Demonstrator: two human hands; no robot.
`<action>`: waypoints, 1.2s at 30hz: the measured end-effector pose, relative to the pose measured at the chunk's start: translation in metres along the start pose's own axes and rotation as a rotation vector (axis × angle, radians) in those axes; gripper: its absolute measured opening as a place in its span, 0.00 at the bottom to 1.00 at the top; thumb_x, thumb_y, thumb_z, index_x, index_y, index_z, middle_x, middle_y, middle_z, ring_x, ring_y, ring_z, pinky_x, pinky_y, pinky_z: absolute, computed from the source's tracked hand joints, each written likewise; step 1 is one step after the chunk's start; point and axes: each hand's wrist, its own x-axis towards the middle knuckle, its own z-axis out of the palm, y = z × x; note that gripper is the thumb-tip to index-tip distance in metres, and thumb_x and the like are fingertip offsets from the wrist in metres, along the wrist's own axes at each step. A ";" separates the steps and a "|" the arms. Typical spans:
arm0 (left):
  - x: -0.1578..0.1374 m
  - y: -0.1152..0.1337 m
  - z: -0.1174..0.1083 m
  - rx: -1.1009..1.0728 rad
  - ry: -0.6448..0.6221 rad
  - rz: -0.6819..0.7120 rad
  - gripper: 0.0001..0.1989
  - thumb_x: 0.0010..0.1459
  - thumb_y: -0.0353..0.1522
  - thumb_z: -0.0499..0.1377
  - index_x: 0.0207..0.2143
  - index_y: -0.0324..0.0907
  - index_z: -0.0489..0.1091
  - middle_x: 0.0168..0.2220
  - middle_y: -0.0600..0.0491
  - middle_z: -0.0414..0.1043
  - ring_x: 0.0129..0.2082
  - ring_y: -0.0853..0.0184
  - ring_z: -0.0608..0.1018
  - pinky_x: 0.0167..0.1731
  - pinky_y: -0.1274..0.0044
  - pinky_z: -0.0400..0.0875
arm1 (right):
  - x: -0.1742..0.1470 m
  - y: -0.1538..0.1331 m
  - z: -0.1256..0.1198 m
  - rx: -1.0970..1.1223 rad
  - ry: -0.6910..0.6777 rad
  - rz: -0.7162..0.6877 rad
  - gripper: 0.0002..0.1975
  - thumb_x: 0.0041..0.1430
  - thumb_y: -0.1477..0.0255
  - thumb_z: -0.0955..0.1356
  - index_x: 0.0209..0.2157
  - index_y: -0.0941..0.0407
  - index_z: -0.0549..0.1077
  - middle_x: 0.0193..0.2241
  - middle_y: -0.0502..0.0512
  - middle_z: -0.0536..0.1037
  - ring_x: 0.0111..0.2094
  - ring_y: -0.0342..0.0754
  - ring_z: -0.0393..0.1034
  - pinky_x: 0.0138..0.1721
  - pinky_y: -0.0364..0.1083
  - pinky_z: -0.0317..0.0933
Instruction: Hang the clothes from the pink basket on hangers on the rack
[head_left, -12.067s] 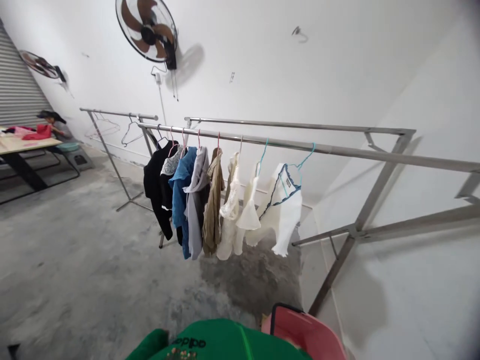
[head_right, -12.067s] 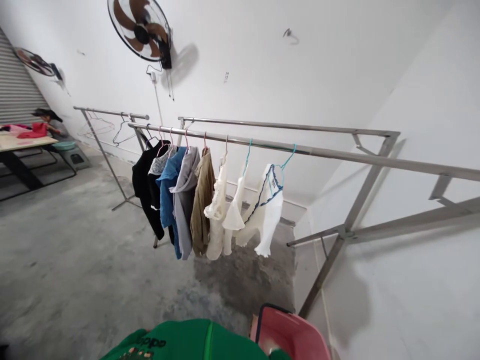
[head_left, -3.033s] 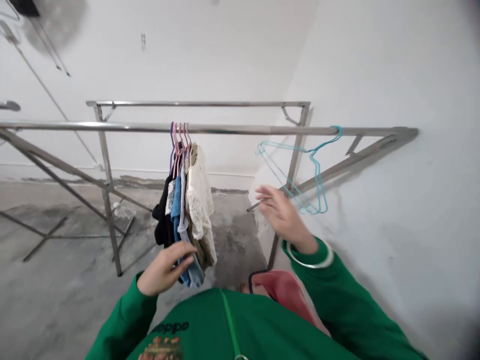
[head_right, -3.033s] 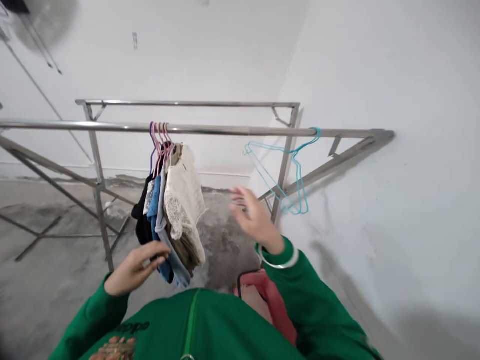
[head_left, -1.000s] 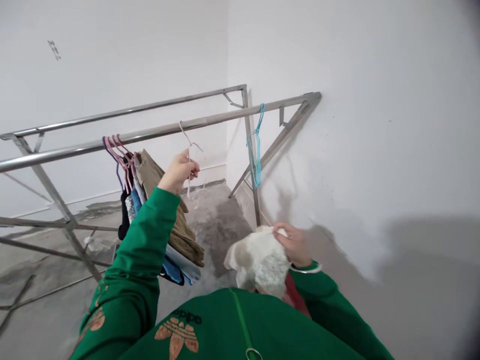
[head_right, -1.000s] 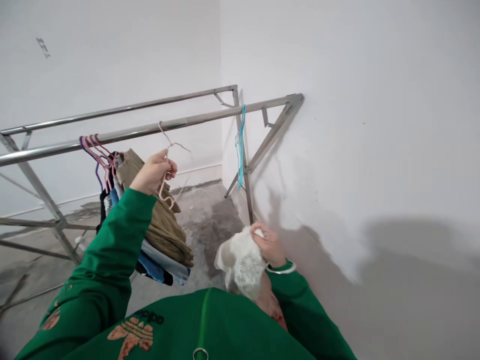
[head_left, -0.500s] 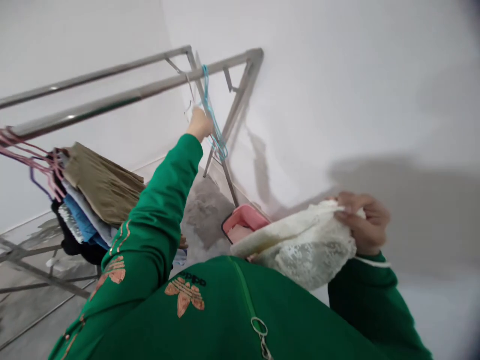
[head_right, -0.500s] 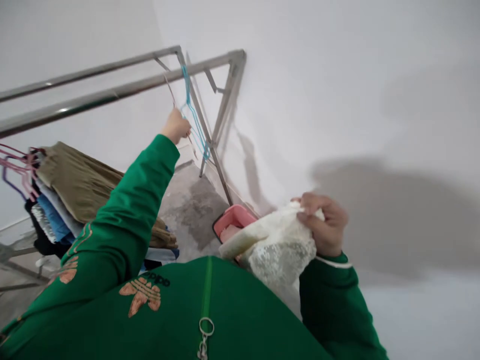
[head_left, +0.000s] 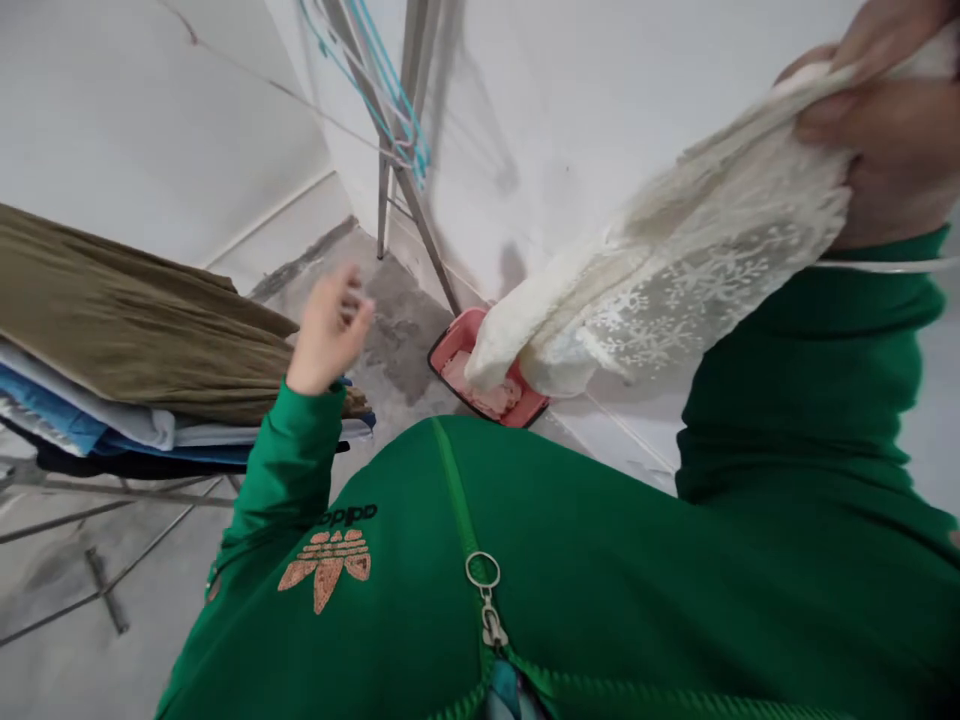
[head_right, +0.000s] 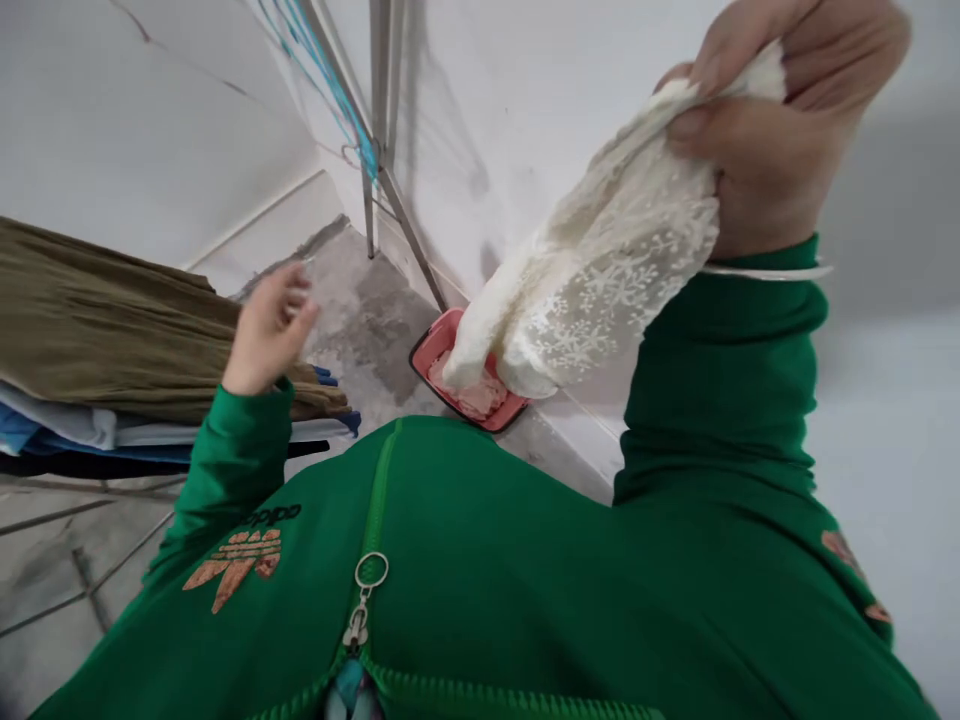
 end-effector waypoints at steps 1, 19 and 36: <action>-0.022 -0.003 0.001 -0.025 -0.036 -0.027 0.23 0.61 0.40 0.55 0.55 0.39 0.62 0.46 0.46 0.69 0.33 0.70 0.75 0.31 0.77 0.73 | -0.002 0.003 -0.001 -0.051 -0.048 0.062 0.20 0.33 0.60 0.76 0.16 0.53 0.63 0.23 0.43 0.68 0.28 0.37 0.62 0.34 0.50 0.50; -0.131 0.009 -0.083 0.427 0.647 -0.279 0.20 0.62 0.31 0.52 0.56 0.39 0.63 0.53 0.41 0.67 0.50 0.62 0.75 0.50 0.68 0.73 | -0.094 0.081 0.322 0.163 -1.158 0.093 0.29 0.60 0.55 0.61 0.56 0.59 0.60 0.54 0.65 0.69 0.50 0.51 0.70 0.52 0.52 0.66; -0.082 -0.003 -0.087 0.243 0.680 -0.228 0.14 0.64 0.31 0.48 0.50 0.40 0.65 0.51 0.43 0.68 0.49 0.65 0.75 0.48 0.72 0.74 | -0.008 0.059 0.378 -0.134 -0.838 -0.138 0.14 0.55 0.78 0.58 0.37 0.61 0.73 0.32 0.57 0.77 0.35 0.48 0.69 0.39 0.43 0.61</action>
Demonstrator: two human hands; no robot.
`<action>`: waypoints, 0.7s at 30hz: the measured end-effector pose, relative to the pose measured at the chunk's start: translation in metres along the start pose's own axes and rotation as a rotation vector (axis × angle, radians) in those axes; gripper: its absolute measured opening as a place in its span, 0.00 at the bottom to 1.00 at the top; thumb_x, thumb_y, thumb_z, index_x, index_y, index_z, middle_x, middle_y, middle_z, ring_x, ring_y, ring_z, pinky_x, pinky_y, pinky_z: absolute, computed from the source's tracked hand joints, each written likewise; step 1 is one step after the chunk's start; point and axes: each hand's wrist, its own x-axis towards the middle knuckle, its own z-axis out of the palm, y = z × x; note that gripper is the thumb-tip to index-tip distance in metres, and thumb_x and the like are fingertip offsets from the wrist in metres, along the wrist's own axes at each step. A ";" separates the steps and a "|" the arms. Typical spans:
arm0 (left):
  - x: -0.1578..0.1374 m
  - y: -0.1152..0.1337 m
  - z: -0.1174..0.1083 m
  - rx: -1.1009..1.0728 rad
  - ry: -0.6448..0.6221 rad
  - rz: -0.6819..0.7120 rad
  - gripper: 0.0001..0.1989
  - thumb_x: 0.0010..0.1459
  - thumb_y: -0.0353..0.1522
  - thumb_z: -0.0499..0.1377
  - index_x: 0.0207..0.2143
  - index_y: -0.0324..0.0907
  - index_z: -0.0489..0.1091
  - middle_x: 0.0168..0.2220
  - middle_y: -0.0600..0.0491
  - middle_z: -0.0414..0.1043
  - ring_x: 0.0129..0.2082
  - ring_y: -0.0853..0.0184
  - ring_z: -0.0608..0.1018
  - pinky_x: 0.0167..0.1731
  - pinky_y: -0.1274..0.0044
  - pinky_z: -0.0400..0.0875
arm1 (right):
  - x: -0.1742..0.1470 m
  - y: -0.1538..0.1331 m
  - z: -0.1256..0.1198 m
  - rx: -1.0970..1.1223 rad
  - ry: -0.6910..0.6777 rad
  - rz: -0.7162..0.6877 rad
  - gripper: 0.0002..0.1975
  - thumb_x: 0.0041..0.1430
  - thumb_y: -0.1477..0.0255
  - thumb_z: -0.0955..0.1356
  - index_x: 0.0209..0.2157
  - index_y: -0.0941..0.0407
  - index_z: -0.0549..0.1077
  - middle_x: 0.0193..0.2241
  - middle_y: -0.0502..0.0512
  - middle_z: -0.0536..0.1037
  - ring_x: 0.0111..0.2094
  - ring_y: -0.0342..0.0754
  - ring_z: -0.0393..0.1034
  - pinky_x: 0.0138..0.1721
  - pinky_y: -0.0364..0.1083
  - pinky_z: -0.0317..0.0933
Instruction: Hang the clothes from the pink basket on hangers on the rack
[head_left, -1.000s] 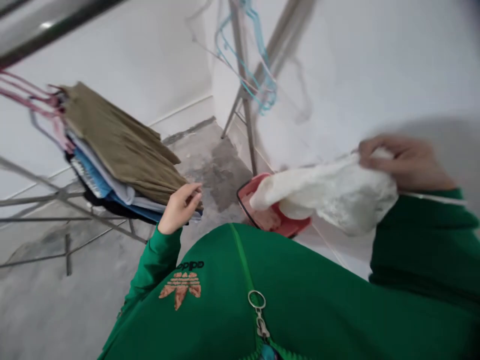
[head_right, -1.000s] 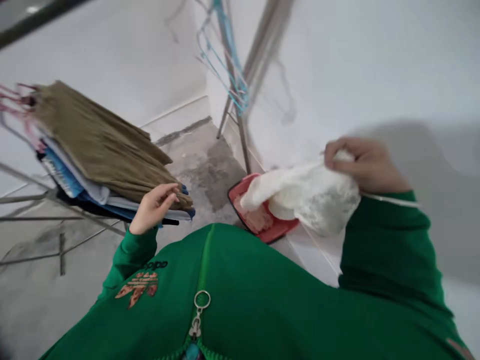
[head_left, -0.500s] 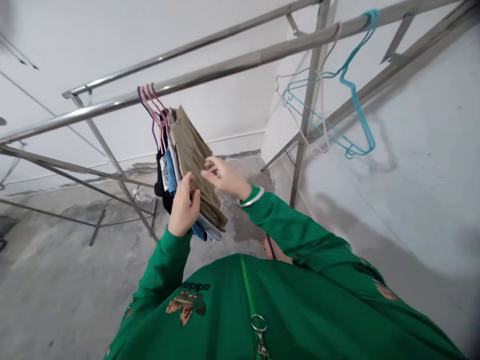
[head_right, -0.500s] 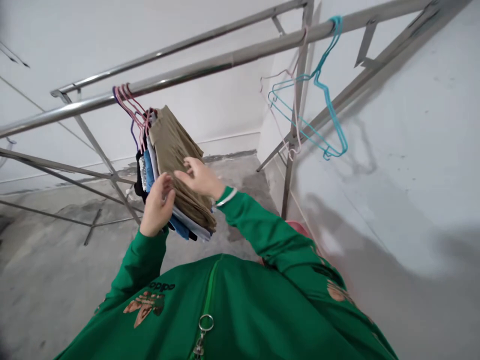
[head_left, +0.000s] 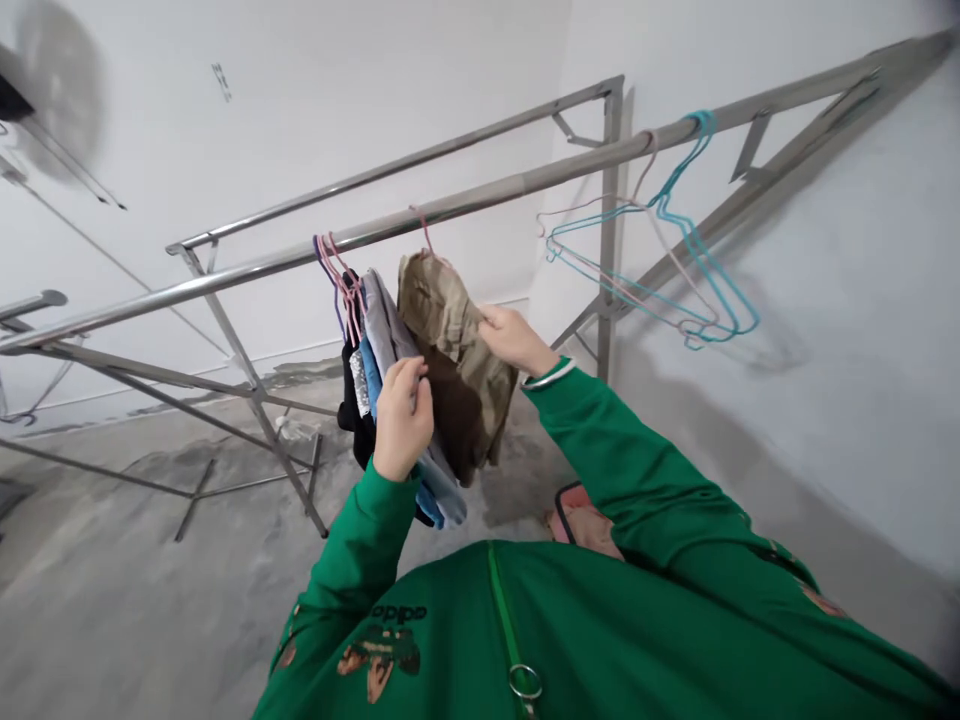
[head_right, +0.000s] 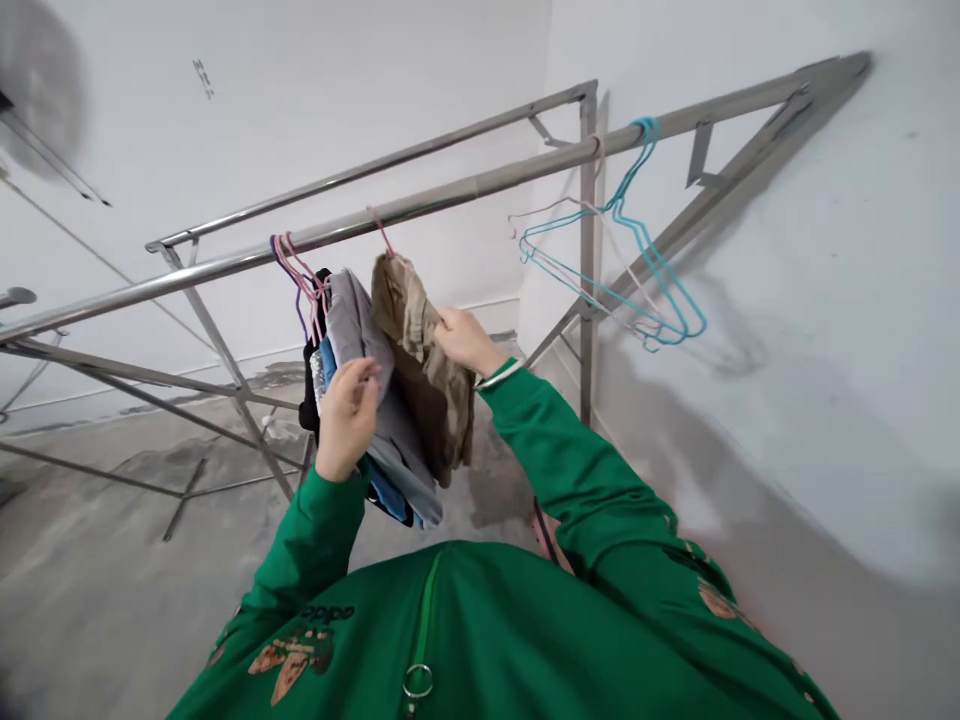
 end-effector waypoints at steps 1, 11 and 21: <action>0.013 -0.002 0.015 -0.025 -0.008 -0.018 0.16 0.64 0.31 0.49 0.53 0.39 0.63 0.54 0.41 0.66 0.52 0.63 0.74 0.50 0.70 0.73 | -0.007 0.004 -0.011 0.051 -0.002 -0.012 0.15 0.55 0.77 0.58 0.37 0.61 0.73 0.30 0.55 0.77 0.35 0.47 0.68 0.39 0.42 0.61; 0.050 0.024 0.106 0.138 -0.357 0.126 0.10 0.63 0.33 0.50 0.33 0.39 0.68 0.33 0.45 0.75 0.38 0.59 0.77 0.43 0.68 0.70 | -0.057 0.013 -0.066 -0.344 0.256 -0.019 0.19 0.62 0.74 0.56 0.48 0.62 0.71 0.45 0.66 0.74 0.49 0.54 0.67 0.53 0.53 0.60; 0.027 0.067 0.124 0.237 -0.487 0.526 0.14 0.58 0.26 0.49 0.43 0.32 0.70 0.44 0.34 0.72 0.48 0.51 0.74 0.49 0.59 0.68 | -0.069 -0.037 -0.078 -0.658 0.117 0.174 0.21 0.62 0.62 0.63 0.50 0.63 0.66 0.46 0.72 0.73 0.46 0.62 0.70 0.46 0.55 0.63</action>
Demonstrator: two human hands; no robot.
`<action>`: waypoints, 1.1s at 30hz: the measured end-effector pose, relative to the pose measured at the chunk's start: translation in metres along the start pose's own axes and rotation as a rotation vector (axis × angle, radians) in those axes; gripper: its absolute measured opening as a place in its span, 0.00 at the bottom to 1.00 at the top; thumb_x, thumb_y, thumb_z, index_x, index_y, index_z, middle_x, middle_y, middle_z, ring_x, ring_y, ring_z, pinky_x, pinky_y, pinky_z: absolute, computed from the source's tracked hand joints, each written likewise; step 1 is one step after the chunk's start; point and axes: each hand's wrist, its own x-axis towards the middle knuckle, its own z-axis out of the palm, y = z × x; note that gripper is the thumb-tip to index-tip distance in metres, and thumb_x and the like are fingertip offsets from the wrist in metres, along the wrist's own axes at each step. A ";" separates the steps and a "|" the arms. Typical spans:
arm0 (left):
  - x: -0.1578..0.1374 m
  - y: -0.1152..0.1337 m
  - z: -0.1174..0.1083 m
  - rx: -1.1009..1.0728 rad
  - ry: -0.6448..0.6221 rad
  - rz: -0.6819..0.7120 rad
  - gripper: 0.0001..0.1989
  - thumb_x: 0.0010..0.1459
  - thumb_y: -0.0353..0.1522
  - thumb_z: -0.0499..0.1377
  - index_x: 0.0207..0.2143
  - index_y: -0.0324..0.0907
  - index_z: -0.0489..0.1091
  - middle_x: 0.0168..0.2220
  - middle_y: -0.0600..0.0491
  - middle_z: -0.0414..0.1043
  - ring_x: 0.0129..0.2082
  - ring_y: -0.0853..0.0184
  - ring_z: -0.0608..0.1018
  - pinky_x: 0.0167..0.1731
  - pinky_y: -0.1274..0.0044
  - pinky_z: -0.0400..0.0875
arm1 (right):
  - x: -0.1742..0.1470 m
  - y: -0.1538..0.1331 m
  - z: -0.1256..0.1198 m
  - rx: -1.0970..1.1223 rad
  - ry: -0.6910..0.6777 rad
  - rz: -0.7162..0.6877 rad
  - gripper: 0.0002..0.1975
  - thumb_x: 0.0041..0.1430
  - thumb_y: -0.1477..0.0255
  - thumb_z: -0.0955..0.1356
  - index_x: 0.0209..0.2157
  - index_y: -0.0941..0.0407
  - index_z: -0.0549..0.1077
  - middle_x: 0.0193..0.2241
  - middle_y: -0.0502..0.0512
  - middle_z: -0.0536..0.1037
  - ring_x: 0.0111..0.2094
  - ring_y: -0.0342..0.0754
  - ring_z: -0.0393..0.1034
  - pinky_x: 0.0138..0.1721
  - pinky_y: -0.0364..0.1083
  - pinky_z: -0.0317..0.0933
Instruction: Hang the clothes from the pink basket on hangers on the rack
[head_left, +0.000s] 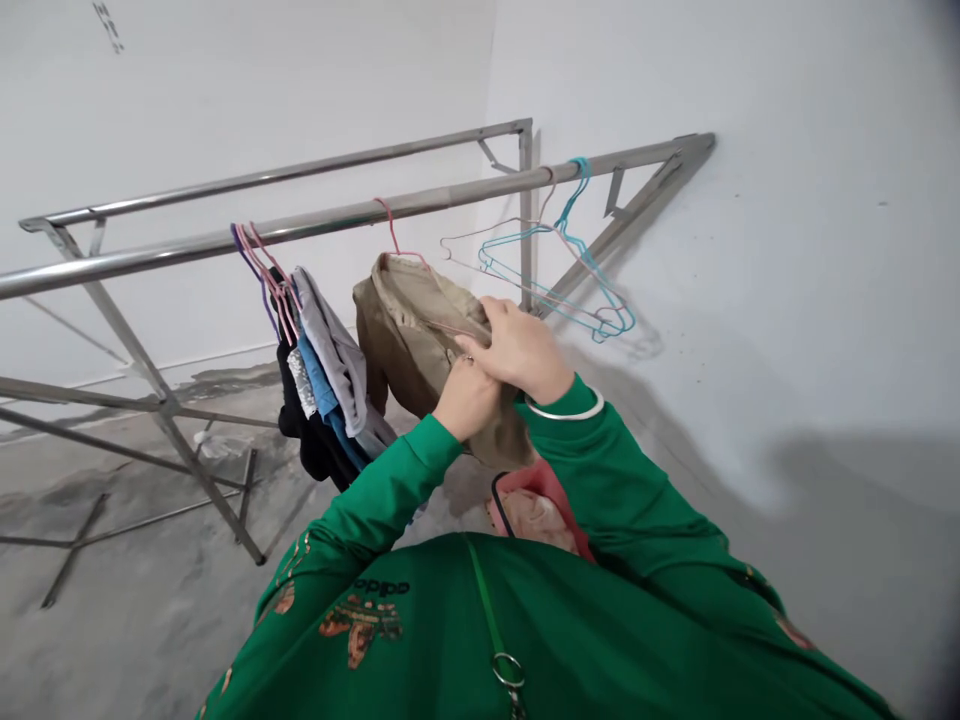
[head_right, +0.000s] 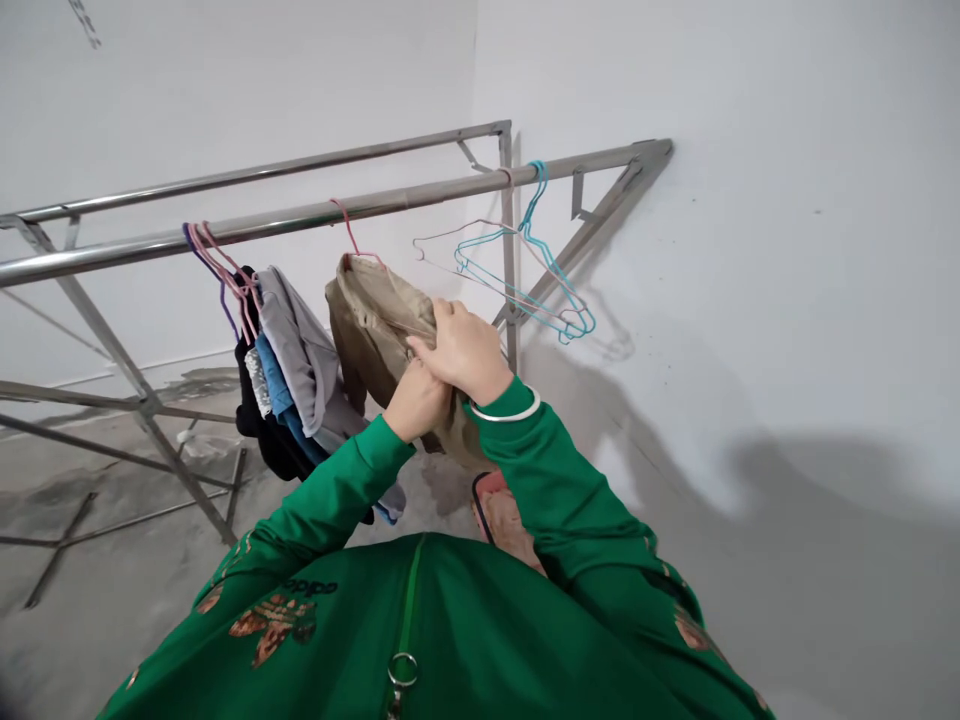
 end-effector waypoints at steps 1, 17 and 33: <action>-0.003 -0.003 0.002 -0.040 0.012 0.018 0.14 0.59 0.27 0.49 0.44 0.32 0.70 0.45 0.35 0.72 0.49 0.52 0.74 0.50 0.60 0.69 | 0.001 -0.003 -0.003 -0.073 -0.073 0.014 0.18 0.62 0.66 0.62 0.49 0.63 0.67 0.44 0.72 0.74 0.44 0.62 0.72 0.43 0.54 0.64; -0.005 -0.052 -0.026 0.096 -0.022 -0.246 0.12 0.66 0.33 0.49 0.37 0.39 0.70 0.41 0.45 0.69 0.43 0.61 0.73 0.45 0.71 0.67 | -0.017 0.036 0.036 0.167 0.109 0.075 0.14 0.57 0.77 0.55 0.37 0.58 0.70 0.29 0.60 0.76 0.32 0.52 0.70 0.33 0.46 0.58; -0.001 -0.039 -0.025 0.170 -0.078 -0.247 0.11 0.67 0.33 0.47 0.41 0.39 0.67 0.43 0.46 0.67 0.37 0.63 0.76 0.33 0.74 0.66 | -0.040 0.020 0.024 0.007 0.178 0.264 0.15 0.57 0.75 0.56 0.42 0.60 0.69 0.33 0.63 0.75 0.34 0.55 0.69 0.32 0.47 0.55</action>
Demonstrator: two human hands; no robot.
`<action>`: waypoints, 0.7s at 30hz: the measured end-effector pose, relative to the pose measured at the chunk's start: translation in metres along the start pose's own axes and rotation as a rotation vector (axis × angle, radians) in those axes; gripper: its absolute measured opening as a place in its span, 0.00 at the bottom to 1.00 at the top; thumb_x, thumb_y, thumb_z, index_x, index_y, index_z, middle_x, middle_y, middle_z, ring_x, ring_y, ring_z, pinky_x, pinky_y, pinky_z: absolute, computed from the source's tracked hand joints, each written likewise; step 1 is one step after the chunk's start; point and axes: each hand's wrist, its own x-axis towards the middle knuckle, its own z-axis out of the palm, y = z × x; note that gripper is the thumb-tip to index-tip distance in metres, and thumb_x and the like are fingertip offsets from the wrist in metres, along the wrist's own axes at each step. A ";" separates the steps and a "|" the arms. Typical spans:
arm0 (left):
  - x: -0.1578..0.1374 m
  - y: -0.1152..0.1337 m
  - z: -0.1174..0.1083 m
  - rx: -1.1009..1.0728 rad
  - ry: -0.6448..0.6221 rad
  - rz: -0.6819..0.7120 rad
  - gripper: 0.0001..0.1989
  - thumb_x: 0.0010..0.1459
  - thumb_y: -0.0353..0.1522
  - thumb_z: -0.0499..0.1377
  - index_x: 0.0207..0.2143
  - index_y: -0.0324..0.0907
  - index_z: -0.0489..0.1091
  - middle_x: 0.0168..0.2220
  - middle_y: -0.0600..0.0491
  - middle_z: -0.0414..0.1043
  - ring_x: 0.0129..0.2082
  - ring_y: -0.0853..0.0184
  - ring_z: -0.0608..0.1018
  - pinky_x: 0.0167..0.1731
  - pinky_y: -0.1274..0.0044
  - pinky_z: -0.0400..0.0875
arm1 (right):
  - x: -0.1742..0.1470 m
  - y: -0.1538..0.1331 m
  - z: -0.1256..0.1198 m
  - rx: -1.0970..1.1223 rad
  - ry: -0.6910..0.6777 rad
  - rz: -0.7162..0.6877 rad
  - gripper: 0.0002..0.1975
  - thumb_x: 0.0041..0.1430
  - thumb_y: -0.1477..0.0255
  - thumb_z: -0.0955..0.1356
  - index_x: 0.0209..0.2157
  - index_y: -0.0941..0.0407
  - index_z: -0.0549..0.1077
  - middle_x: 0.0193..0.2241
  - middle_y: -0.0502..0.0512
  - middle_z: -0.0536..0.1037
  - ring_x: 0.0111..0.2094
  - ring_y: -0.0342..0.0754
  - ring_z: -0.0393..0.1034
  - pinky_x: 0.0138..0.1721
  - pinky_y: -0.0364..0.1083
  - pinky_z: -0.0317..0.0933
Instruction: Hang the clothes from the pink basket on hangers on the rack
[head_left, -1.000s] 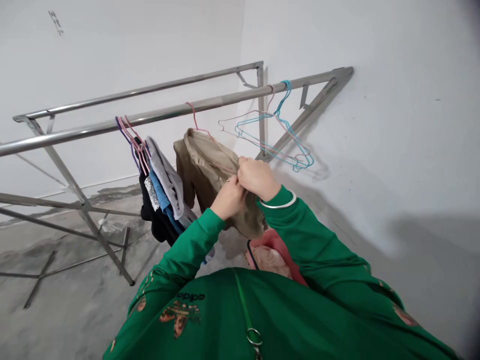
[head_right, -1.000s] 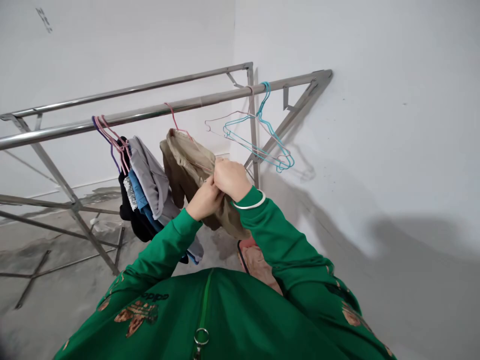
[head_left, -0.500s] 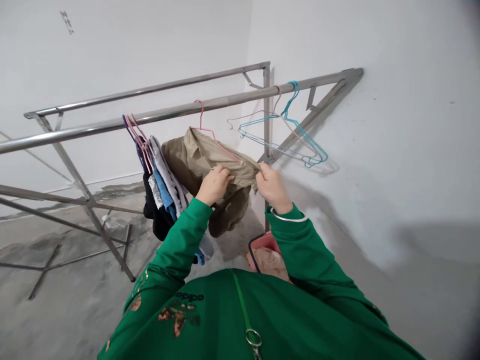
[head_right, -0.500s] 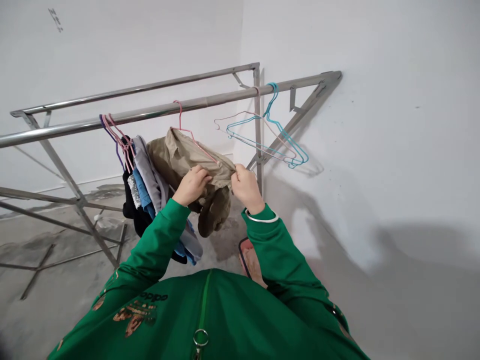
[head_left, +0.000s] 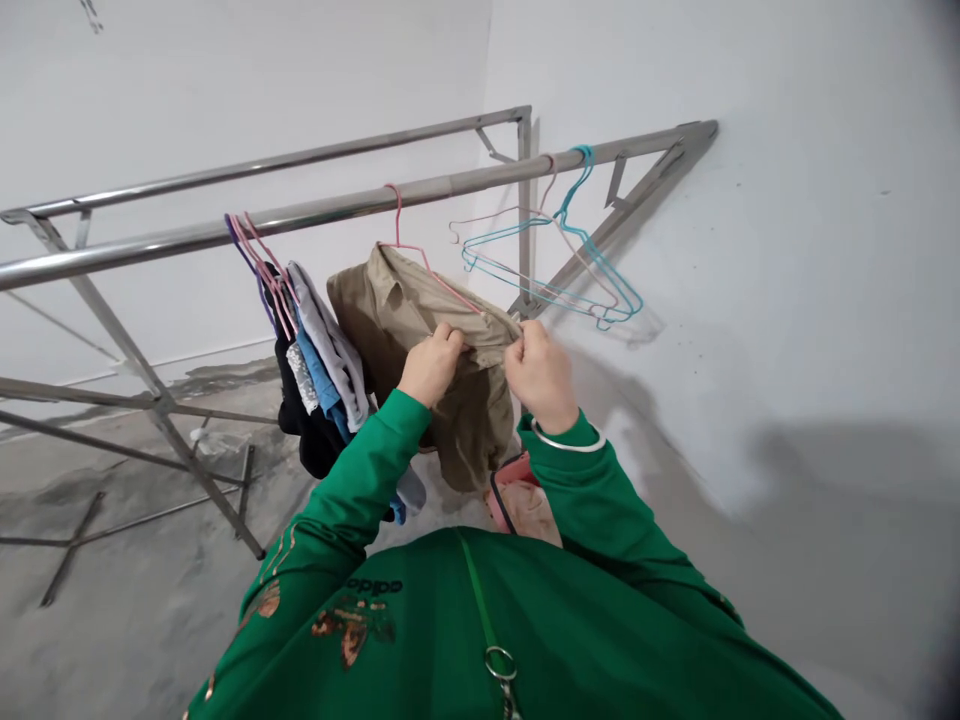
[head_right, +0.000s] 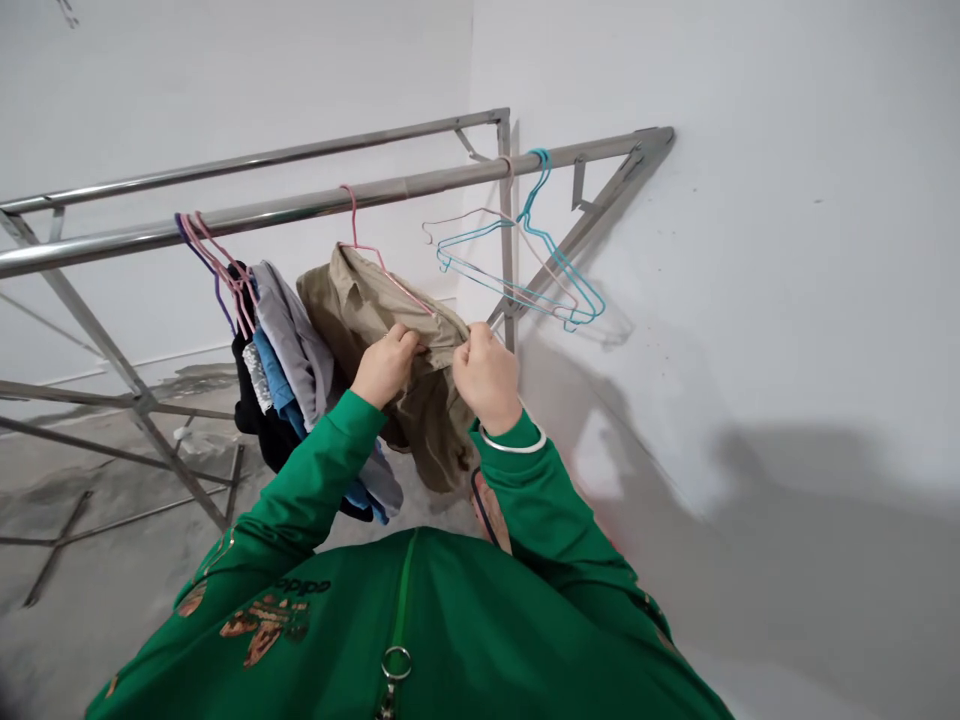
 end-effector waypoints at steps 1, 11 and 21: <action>0.002 0.004 0.001 0.030 -0.001 -0.006 0.11 0.68 0.33 0.46 0.41 0.40 0.67 0.43 0.46 0.68 0.37 0.62 0.76 0.32 0.74 0.66 | 0.003 0.004 0.002 0.015 -0.003 0.015 0.14 0.57 0.75 0.56 0.41 0.60 0.68 0.33 0.63 0.75 0.34 0.55 0.68 0.33 0.47 0.55; 0.006 0.011 0.005 0.181 -0.018 -0.019 0.16 0.68 0.32 0.43 0.42 0.38 0.69 0.42 0.42 0.70 0.39 0.58 0.77 0.29 0.72 0.66 | 0.030 0.027 0.036 0.599 0.015 0.130 0.03 0.51 0.76 0.57 0.26 0.54 0.57 0.24 0.49 0.62 0.29 0.45 0.58 0.33 0.44 0.54; 0.028 0.030 0.007 0.179 -0.049 0.013 0.16 0.65 0.25 0.43 0.44 0.33 0.69 0.41 0.39 0.71 0.42 0.54 0.77 0.34 0.69 0.71 | 0.033 0.010 0.037 0.447 0.248 0.098 0.16 0.48 0.66 0.69 0.32 0.54 0.57 0.36 0.57 0.65 0.41 0.52 0.63 0.45 0.54 0.63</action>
